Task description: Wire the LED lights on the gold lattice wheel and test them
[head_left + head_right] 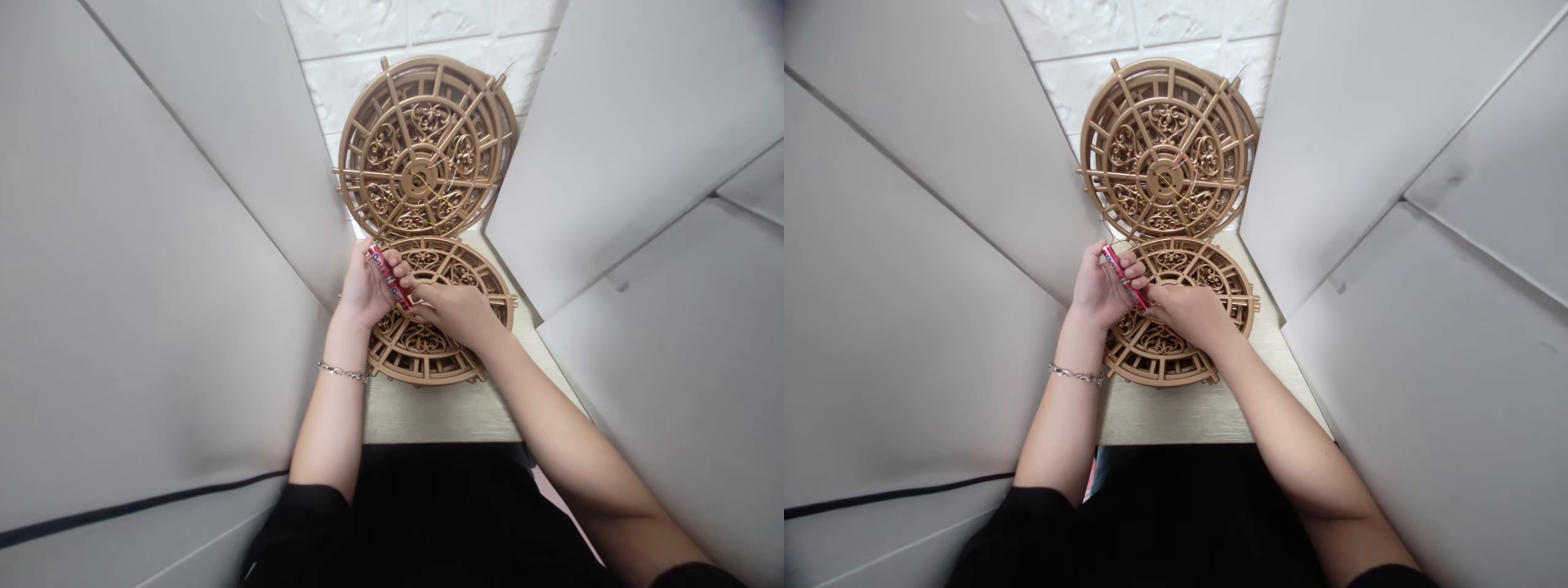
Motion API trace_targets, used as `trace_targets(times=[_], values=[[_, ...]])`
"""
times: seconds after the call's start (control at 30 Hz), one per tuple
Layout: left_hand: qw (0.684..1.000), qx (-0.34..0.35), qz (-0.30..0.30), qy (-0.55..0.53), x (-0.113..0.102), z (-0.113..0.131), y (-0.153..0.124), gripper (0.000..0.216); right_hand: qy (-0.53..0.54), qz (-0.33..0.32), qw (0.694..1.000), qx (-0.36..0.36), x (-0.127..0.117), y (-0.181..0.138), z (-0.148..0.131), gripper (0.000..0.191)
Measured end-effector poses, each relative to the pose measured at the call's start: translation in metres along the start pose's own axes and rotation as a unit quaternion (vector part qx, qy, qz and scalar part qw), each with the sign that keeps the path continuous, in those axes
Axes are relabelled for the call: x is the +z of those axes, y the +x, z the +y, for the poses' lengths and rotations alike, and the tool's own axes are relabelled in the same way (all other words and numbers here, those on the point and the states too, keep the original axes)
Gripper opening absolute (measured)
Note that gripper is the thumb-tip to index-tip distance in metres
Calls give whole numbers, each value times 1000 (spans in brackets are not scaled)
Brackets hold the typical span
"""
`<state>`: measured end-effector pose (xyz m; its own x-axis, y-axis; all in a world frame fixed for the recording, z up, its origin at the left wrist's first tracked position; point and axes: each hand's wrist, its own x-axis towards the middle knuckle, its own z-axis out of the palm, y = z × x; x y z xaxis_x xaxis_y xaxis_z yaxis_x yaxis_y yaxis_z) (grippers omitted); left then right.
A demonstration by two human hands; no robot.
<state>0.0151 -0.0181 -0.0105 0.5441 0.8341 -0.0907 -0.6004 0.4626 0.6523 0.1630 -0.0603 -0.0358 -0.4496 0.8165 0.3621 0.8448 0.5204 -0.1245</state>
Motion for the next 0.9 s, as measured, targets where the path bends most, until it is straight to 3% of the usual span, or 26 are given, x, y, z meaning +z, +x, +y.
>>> trace_targets(times=[0.13,0.2,0.27,0.3,0.37,0.43,0.53,0.6,0.63,0.7,0.9], values=[[1000,-1,7,-2,2,0,0,41,65,7,998,7,2,0,1,17],[1000,1,8,-19,2,0,-1,40,151,18,988,20,1,1,1,11],[998,32,10,-56,0,1,-1,39,282,45,955,75,-1,3,3,15],[994,63,12,-85,-2,1,-1,38,357,68,924,119,-3,4,6,19],[979,136,23,-152,-8,1,0,35,506,135,823,220,-6,6,13,23],[958,186,54,-210,-16,1,3,33,642,182,682,301,-9,8,23,24],[936,209,116,-257,-25,0,6,31,781,176,467,375,-9,9,36,27],[931,209,139,-264,-28,-1,8,31,818,168,373,404,-8,9,40,28],[931,208,142,-262,-28,-1,8,31,827,170,345,410,-8,8,41,26],[933,208,141,-257,-28,-1,8,30,835,175,324,409,-8,7,40,22],[938,203,128,-251,-28,-2,8,28,843,168,337,384,-11,9,33,19]])
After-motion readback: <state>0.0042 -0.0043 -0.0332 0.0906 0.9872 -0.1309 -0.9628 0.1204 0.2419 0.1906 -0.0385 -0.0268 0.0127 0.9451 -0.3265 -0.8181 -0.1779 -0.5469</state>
